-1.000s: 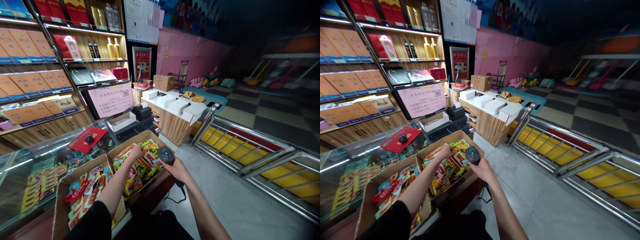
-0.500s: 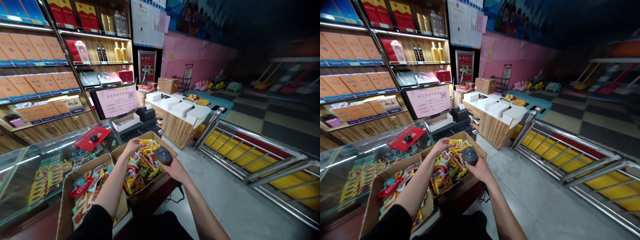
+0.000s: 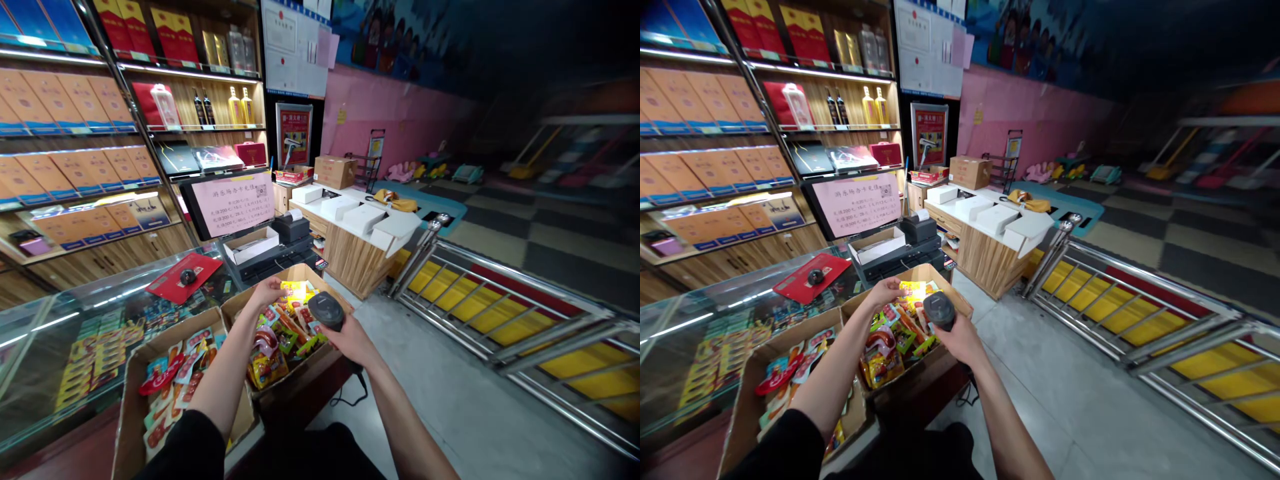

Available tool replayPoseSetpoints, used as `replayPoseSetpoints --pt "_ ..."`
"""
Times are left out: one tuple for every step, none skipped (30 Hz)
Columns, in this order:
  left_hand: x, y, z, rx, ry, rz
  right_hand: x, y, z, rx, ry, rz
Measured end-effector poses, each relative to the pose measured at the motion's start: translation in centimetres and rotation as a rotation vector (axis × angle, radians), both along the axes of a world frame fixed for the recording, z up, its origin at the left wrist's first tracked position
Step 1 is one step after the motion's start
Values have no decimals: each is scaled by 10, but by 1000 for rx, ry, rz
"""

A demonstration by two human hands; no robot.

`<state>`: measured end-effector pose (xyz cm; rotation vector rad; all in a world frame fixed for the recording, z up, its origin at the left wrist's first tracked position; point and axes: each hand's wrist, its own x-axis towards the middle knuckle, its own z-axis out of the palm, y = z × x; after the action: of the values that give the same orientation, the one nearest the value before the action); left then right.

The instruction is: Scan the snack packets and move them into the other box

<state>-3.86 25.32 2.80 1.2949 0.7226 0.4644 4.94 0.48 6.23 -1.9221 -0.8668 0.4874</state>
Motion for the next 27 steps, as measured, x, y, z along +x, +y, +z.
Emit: replayPoseSetpoints --pt "0 0 0 2 3 -10 0 0 -1 -1 4 -1" --pt "1 -1 0 4 9 -20 0 0 -1 -1 10 -2" --pt "1 -1 0 7 16 -27 0 0 -1 0 18 -2" --pt "1 -1 0 9 24 -29 0 0 -2 -3 29 2" --pt "0 -1 0 11 28 -27 0 0 -2 -11 44 9" --pt "-1 -1 0 12 27 -21 0 0 -2 -24 59 19" --pt "-3 0 0 11 21 -12 0 1 -3 -42 70 29" --pt "-7 0 -1 10 14 -5 1 1 -4 -59 78 38" --pt "-11 1 -1 11 10 3 2 2 -6 -71 80 44" --pt "-18 2 -1 13 9 14 3 3 -8 -81 77 49" --pt "-26 3 -1 14 9 34 4 5 -11 -91 69 56" --pt "-35 5 0 12 10 61 5 7 -14 -97 60 64" --pt "-46 7 1 4 9 92 7 9 -17 -109 52 76" --pt "-59 10 3 -9 7 127 8 11 -20 -117 46 99" --pt "-72 12 4 -22 3 164 10 13 -23 -120 45 115" --pt "-88 15 6 -33 -1 201 11 16 -25 -128 57 128" --pt "-104 17 8 -37 -1 239 12 18 -27 -133 61 142" --pt "-121 19 9 -33 0 280 13 20 -28 -135 63 156" --pt "-139 20 10 -23 1 328 15 22 -29 -110 61 151" --pt "-157 20 10 -11 0 380 17 24 -30 -105 61 157" --pt "-176 19 9 -3 -3 428 19 26 -31 -110 58 164" --pt "-194 16 8 3 -5 472 21 27 -31 -121 56 175" --pt "-212 13 6 6 -6 519 23 29 -31 -130 52 187" --pt "-229 9 4 8 2 561 25 31 -31 -137 47 197" --pt "-244 4 2 11 17 610 27 33 -31 -140 38 211" --pt "-257 0 0 8 35 651 29 34 -31 -140 24 224" --pt "-269 -5 -2 3 51 683 31 36 -31 -140 7 236"
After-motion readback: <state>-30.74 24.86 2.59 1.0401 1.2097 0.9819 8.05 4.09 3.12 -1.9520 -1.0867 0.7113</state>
